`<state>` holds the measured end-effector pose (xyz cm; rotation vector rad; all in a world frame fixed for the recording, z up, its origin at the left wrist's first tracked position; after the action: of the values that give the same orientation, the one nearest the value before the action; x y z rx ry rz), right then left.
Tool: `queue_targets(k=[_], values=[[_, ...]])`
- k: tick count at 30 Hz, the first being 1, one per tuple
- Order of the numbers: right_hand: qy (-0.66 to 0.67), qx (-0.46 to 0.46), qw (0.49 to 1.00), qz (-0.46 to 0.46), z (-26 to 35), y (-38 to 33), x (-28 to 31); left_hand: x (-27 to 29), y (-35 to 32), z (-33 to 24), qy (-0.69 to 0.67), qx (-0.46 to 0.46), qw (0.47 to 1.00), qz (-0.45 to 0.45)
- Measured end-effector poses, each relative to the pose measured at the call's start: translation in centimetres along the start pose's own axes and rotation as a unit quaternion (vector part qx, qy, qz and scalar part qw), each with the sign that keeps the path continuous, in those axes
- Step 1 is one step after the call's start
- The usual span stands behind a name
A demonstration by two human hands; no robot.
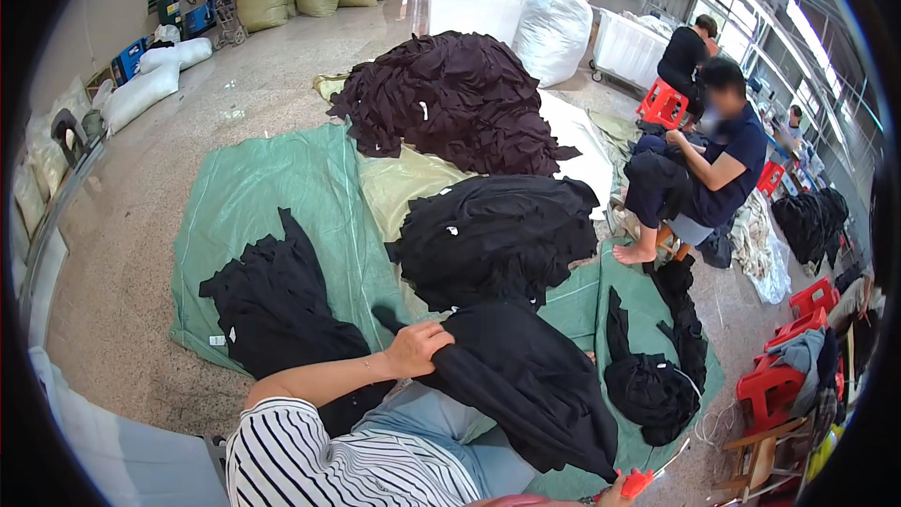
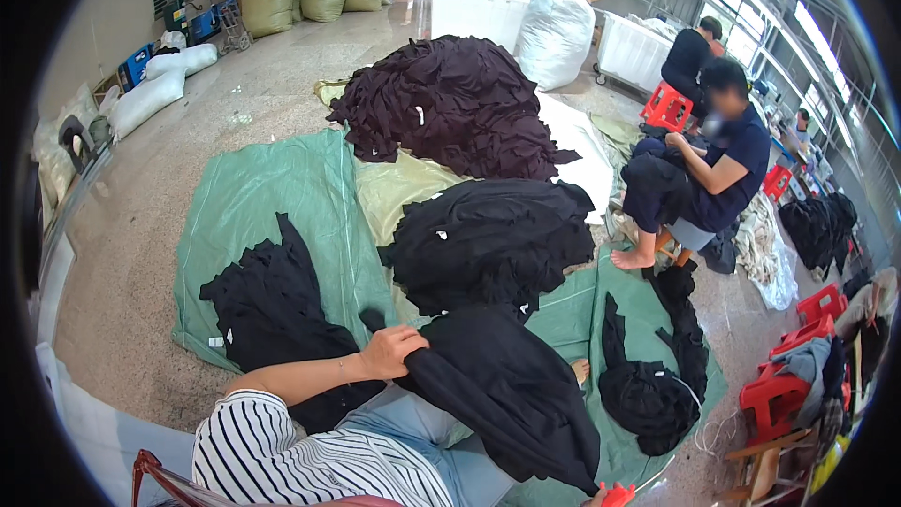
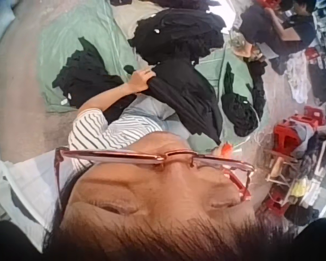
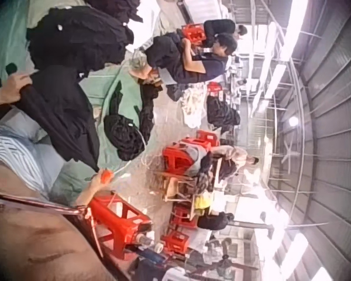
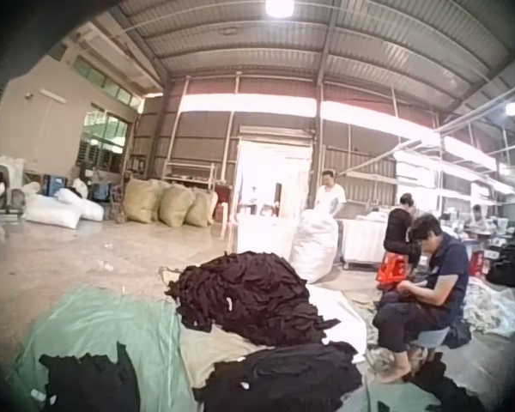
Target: Trimming excess threads and finishing black fabric garments using scissors.
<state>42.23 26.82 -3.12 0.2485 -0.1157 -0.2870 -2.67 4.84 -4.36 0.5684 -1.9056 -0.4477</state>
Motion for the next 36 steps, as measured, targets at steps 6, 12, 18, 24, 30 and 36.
queue_targets(k=[6, 12, 18, 24, 30, 36], values=[[-0.015, -0.037, 0.999, -0.014, 0.1, -1.2, 2.4, 0.2, 5.3, 0.1, -0.119, 0.054, 0.990, -0.060], [0.079, 0.013, 0.997, 0.004, 2.6, 5.3, 0.2, 7.0, 13.0, -3.2, -0.133, -0.054, 0.977, -0.154], [0.083, 0.008, 0.996, -0.036, 5.9, 3.1, 2.4, 7.7, 9.6, -5.2, -0.004, -0.196, 0.967, -0.164], [-0.041, -0.022, 0.999, -0.014, -5.6, -5.1, 6.2, 2.7, -4.9, -5.4, -0.087, -0.185, 0.944, 0.260], [-0.145, -0.162, 0.976, 0.006, -6.3, -13.2, 6.5, 2.8, -4.2, -5.2, -0.203, -0.090, 0.956, 0.192], [-0.305, 0.022, 0.948, 0.093, 4.6, -15.2, 2.2, -1.7, 2.9, -8.3, -0.294, -0.047, 0.954, 0.033]])
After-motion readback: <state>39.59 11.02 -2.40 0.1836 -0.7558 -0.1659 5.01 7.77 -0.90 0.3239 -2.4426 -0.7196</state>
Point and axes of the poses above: each hand's wrist, its own y-axis towards the middle knuckle, its own x-axis out of the back of the hand, z = x × y, the point moved 1 cm from there along y, towards the middle knuckle, and after that the axes turned 1 degree about -x, right-handed, at the moved point
